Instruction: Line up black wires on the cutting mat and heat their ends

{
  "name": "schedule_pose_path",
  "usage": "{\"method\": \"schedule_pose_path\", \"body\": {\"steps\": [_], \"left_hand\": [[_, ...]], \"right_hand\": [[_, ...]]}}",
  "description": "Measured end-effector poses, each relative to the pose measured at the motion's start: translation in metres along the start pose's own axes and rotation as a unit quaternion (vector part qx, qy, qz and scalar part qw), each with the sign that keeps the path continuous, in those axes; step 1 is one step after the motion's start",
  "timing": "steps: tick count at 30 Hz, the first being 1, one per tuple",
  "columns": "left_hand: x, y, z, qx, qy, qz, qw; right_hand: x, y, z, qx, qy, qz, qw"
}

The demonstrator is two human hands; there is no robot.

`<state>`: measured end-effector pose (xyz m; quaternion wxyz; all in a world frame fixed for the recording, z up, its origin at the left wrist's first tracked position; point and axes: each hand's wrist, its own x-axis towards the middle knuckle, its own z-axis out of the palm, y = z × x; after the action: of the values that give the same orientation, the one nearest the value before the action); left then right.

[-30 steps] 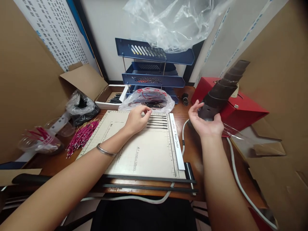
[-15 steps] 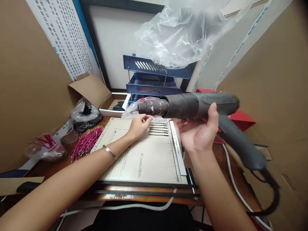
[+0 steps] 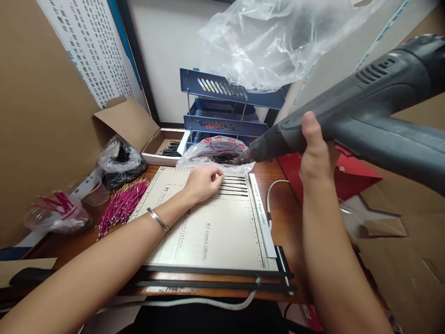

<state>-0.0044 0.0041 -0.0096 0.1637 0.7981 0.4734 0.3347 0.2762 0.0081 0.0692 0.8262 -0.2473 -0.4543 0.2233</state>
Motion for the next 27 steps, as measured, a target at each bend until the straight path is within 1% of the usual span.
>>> {"method": "schedule_pose_path", "body": {"steps": [2,4,5,7,9,10,14,17,19,23,25,27], "left_hand": [[0.0,-0.004,-0.002,0.016,-0.005,0.006,1.0],[0.0,-0.007,-0.005,0.027,-0.002,0.011,1.0],[0.0,-0.009,-0.006,0.029,0.001,0.012,1.0],[0.001,-0.011,-0.008,0.025,0.008,0.007,1.0],[0.001,-0.011,-0.009,0.019,0.011,-0.002,1.0],[0.001,-0.011,-0.01,0.018,0.01,-0.006,1.0],[0.0,-0.009,-0.013,0.021,-0.007,-0.017,1.0],[0.0,-0.008,-0.017,0.03,-0.005,-0.032,0.999],[0.0,-0.008,-0.019,0.034,-0.003,-0.041,0.999],[0.002,-0.009,-0.019,0.032,-0.005,-0.05,0.998],[0.002,-0.01,-0.018,0.034,-0.005,-0.055,0.998],[0.002,-0.012,-0.017,0.037,-0.007,-0.057,0.998]], "right_hand": [[-0.003,-0.008,0.008,0.075,-0.003,0.067,0.995],[-0.007,-0.02,0.02,0.122,-0.007,0.133,0.984],[-0.009,-0.026,0.025,0.129,0.001,0.145,0.981],[-0.011,-0.033,0.032,0.112,0.022,0.112,0.987],[-0.01,-0.034,0.032,0.094,0.032,0.074,0.992],[-0.01,-0.033,0.03,0.097,0.034,0.072,0.992],[-0.003,-0.022,0.018,0.131,0.039,0.12,0.983],[0.002,-0.017,0.013,0.126,0.042,0.109,0.985],[0.003,-0.017,0.013,0.141,0.048,0.11,0.983],[0.001,-0.019,0.018,0.164,0.082,0.117,0.976],[-0.001,-0.018,0.021,0.158,0.083,0.104,0.978],[-0.002,-0.016,0.021,0.146,0.071,0.08,0.983]]}}
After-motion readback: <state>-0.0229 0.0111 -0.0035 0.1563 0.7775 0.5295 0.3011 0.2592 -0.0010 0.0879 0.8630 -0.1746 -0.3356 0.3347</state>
